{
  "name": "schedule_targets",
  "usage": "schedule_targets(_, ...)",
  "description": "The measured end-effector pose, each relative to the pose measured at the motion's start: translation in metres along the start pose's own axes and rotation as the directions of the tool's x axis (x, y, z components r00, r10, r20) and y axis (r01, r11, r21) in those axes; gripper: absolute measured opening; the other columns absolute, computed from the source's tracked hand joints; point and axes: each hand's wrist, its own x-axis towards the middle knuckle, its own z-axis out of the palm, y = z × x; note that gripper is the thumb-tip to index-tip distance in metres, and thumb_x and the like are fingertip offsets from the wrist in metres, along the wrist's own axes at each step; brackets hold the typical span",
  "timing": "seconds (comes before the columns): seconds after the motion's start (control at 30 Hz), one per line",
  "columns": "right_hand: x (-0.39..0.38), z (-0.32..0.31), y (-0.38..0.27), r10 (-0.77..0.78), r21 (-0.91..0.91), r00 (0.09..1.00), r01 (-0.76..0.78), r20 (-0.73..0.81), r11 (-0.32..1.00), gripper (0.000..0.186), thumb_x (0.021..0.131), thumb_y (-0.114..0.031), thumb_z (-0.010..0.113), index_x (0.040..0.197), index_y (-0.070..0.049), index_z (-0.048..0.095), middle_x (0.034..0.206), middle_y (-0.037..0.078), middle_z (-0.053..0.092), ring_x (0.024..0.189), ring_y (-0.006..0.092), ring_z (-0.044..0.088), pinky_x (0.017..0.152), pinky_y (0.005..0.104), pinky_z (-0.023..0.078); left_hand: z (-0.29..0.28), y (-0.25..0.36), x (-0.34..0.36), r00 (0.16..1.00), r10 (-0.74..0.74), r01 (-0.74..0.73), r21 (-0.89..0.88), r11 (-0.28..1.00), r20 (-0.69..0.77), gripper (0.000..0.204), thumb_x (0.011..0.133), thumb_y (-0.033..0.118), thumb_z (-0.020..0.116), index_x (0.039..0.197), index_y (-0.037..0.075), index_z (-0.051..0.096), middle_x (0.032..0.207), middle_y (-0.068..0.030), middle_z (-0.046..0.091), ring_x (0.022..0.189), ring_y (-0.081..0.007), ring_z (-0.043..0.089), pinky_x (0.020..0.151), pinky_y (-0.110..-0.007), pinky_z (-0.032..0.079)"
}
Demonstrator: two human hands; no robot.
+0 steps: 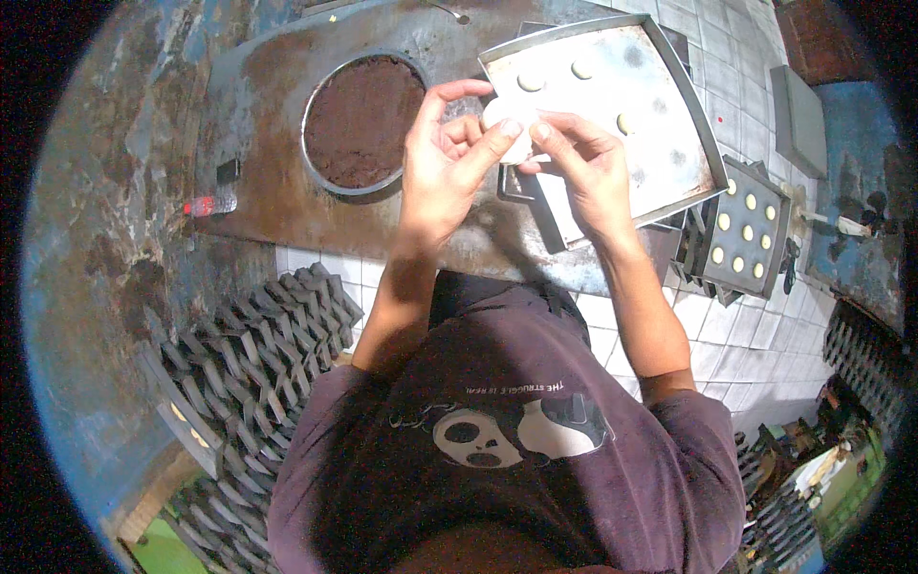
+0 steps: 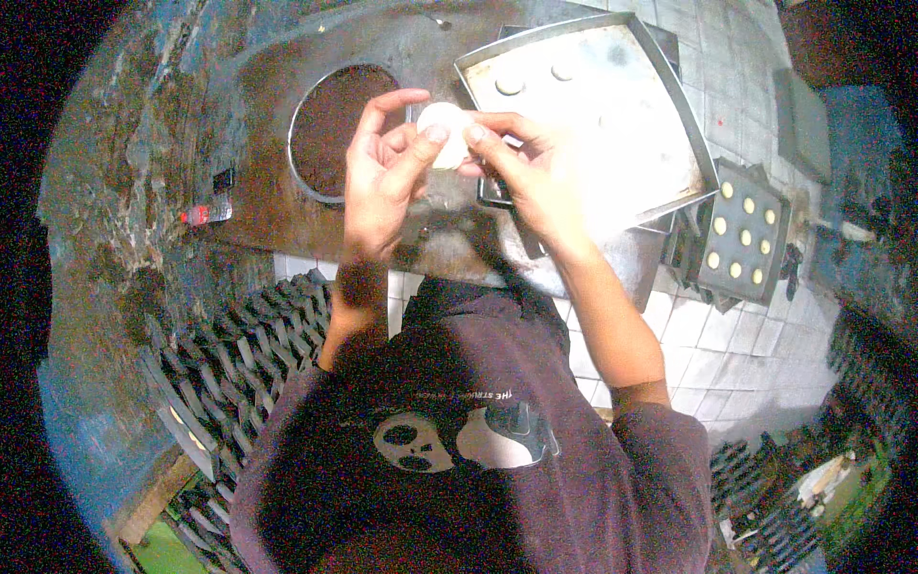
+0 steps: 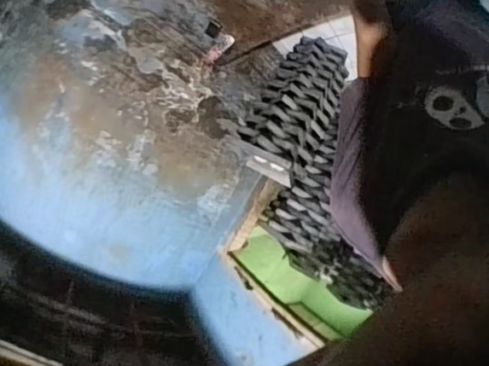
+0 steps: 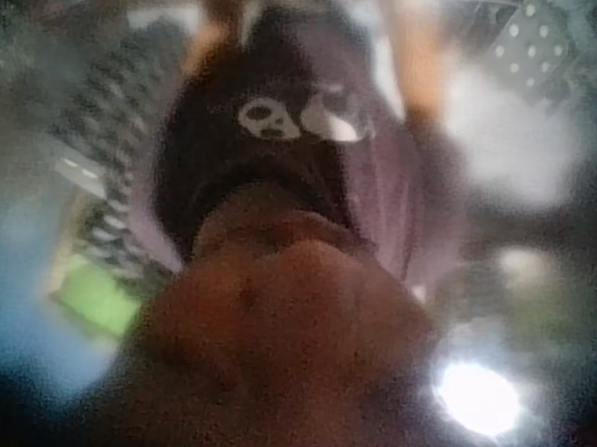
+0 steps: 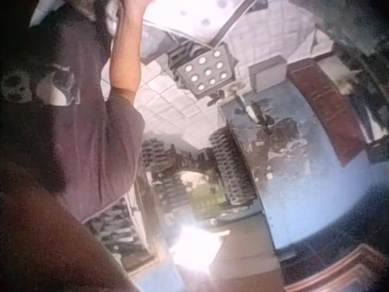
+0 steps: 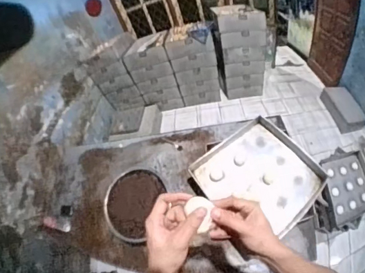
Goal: The person prepares filled dough balls by hand, taking a piece of light dough, flattening it, adding a portion of chocolate filling from a bowl with a spoon, sealing the dough around the filling, and placing the finished balls onto metal trays.
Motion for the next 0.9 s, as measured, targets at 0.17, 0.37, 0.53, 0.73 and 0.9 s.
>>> schedule_targets(0.17,-0.014,0.017,0.026,0.087,0.675,0.976,-0.202,0.2,0.709,0.03,0.097,-0.01,0.073,0.123,-0.005,0.058,0.11,0.012,0.072,0.094,0.0209,0.075,0.06,0.0285,0.065,0.014,0.0,0.024,0.982,0.185,-0.189,0.298,0.936,0.04,0.025,0.083,0.01,0.08,0.104,0.004,0.066,0.099,-0.0044,0.069,0.091,-0.0108,0.066,0.081,-0.028,0.054)
schedule_targets(0.37,-0.006,0.026,0.035,-0.298,0.041,0.897,0.329,-0.327,0.944,0.025,0.098,-0.011,0.069,0.119,0.003,0.069,0.107,0.006,0.073,0.097,0.0106,0.066,0.085,0.0284,0.054,0.056,-0.01,0.021,0.941,0.27,-0.251,-0.116,0.961,0.201,0.027,0.081,0.003,0.075,0.104,0.003,0.061,0.099,-0.0045,0.068,0.1,-0.0149,0.07,0.092,-0.032,0.055)
schedule_targets(0.53,-0.002,0.005,-0.002,-0.254,0.127,0.96,0.267,-0.115,0.955,0.025,0.094,-0.013,0.071,0.113,0.003,0.075,0.108,0.007,0.075,0.103,0.0113,0.065,0.095,0.0297,0.051,0.065,-0.004,0.03,0.917,0.281,-0.219,-0.232,0.948,0.284,0.045,0.082,-0.002,0.071,0.121,0.003,0.048,0.107,-0.0065,0.062,0.112,-0.0254,0.071,0.098,-0.039,0.056)
schedule_targets(0.73,-0.006,-0.016,-0.011,-0.403,0.006,0.902,0.409,-0.154,0.912,0.027,0.086,-0.018,0.079,0.103,0.003,0.074,0.108,0.009,0.075,0.1,0.0151,0.069,0.09,0.0309,0.053,0.089,-0.011,0.037,0.835,0.407,-0.277,-0.355,0.893,0.371,0.063,0.082,-0.003,0.073,0.134,0.002,0.038,0.111,-0.0107,0.061,0.115,-0.0292,0.07,0.094,-0.036,0.055)
schedule_targets(0.9,-0.001,-0.07,-0.051,0.042,-0.399,0.958,0.078,0.284,0.914,0.018,0.094,-0.009,0.074,0.108,0.002,0.075,0.095,0.01,0.077,0.093,0.015,0.072,0.086,0.0328,0.058,0.066,-0.023,0.068,0.914,0.159,-0.173,0.003,0.985,0.372,0.06,0.082,-0.004,0.074,0.134,0.005,0.045,0.114,-0.0066,0.061,0.099,-0.0154,0.064,0.093,-0.032,0.051)
